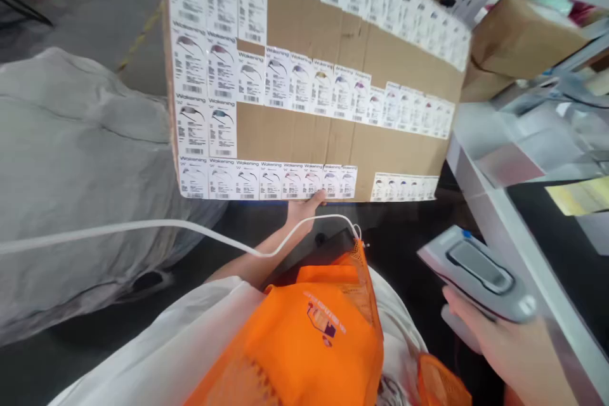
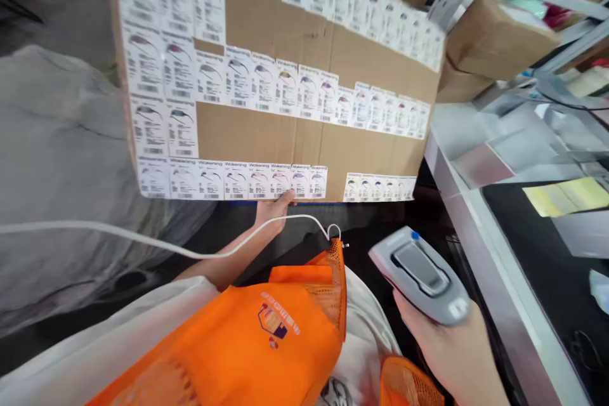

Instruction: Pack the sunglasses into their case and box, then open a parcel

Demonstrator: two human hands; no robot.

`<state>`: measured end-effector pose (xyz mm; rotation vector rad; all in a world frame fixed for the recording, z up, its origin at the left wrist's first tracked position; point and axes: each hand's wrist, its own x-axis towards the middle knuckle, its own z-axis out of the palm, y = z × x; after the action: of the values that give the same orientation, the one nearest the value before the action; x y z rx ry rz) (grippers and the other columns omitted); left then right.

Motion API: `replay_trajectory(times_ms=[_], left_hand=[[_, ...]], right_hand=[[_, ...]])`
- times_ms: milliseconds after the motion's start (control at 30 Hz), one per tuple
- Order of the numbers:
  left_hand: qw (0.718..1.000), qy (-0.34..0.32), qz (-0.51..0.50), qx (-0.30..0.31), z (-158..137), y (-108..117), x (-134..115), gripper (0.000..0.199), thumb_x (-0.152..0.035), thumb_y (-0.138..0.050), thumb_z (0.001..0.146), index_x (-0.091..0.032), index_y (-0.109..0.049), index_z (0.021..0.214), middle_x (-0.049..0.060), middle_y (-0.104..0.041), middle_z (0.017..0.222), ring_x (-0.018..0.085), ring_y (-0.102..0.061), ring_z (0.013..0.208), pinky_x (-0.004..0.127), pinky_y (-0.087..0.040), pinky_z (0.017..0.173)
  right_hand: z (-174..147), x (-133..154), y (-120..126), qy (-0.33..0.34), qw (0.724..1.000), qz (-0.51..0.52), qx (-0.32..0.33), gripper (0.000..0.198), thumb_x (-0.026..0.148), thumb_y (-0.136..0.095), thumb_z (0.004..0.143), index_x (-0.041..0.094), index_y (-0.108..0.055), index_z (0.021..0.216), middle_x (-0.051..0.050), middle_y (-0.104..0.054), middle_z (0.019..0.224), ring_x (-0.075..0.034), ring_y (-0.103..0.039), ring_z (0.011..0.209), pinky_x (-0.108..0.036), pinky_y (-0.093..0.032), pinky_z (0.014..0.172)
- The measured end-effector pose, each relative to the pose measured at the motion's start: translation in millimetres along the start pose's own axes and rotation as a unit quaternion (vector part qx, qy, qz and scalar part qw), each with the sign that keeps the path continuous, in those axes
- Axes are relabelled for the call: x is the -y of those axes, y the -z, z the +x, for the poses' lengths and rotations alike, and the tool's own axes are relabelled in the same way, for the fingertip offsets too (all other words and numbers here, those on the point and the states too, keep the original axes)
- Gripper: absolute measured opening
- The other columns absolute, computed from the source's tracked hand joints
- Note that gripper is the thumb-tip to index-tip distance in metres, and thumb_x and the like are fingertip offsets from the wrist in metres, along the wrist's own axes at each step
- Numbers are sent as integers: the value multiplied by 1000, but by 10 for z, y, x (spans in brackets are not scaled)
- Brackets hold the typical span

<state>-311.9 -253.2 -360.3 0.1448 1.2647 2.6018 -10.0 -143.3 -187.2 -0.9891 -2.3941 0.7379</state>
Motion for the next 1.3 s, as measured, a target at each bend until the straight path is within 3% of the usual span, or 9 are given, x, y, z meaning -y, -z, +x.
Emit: replay_trajectory(times_ms=[167,333,467,533,800,1000,1133,1300], left_hand=[[998,-6,13,59,-180,-457,-38,48,-53,-97,62,-16,-71,77,2,-69,74,15,-63,65,24,-57,57],[998,-14,-2,68,-390,-665,-48,51,-58,-97,60,-17,-71,78,3,-70,74,16,-65,66,25,-58,57],[997,-23,5,76,-463,-678,-53,50,-58,-95,64,-17,-67,72,2,-68,69,15,-64,63,26,-59,61],[996,-30,16,81,-471,-655,-47,48,-58,-93,67,-17,-68,72,2,-68,70,16,-64,64,26,-59,61],[998,-15,22,51,-434,-629,-63,49,-57,-95,63,-18,-69,77,3,-67,75,18,-65,68,27,-58,59],[999,-4,-3,40,-425,-660,-53,49,-56,-95,63,-16,-69,75,4,-67,77,15,-62,66,25,-55,57],[999,-2,-5,36,-410,-662,-23,43,-49,-95,64,-16,-71,78,3,-68,78,15,-61,67,24,-54,58],[1000,13,-14,-6,-397,-712,20,56,-53,-99,53,-16,-72,86,5,-72,84,17,-64,71,24,-54,56]], right_hand=[[140,175,-153,51,997,33,37,20,41,-73,80,26,-84,86,-2,-80,91,-29,-78,85,-28,-66,66],[76,262,-180,66,997,8,31,22,38,-68,85,22,-83,87,-3,-79,80,-24,-77,74,-25,-62,66],[-13,222,-159,72,997,-7,32,25,37,-67,86,22,-83,98,-5,-80,94,-25,-78,88,-26,-62,76],[-47,190,-151,59,998,-18,30,27,38,-67,87,21,-83,101,-6,-80,99,-26,-78,91,-26,-62,74],[-163,158,-105,-10,998,24,59,28,41,-68,86,19,-82,94,-6,-78,84,-23,-74,72,-25,-59,62],[-214,168,-30,-40,997,54,34,30,42,-72,85,18,-82,101,-7,-79,90,-25,-76,82,-25,-62,71],[-249,147,25,-58,996,42,45,25,41,-73,84,19,-81,92,-5,-77,79,-22,-72,68,-24,-59,60],[-302,229,45,-79,995,33,43,25,42,-71,83,20,-80,87,-2,-72,68,-19,-66,58,-23,-55,52]])
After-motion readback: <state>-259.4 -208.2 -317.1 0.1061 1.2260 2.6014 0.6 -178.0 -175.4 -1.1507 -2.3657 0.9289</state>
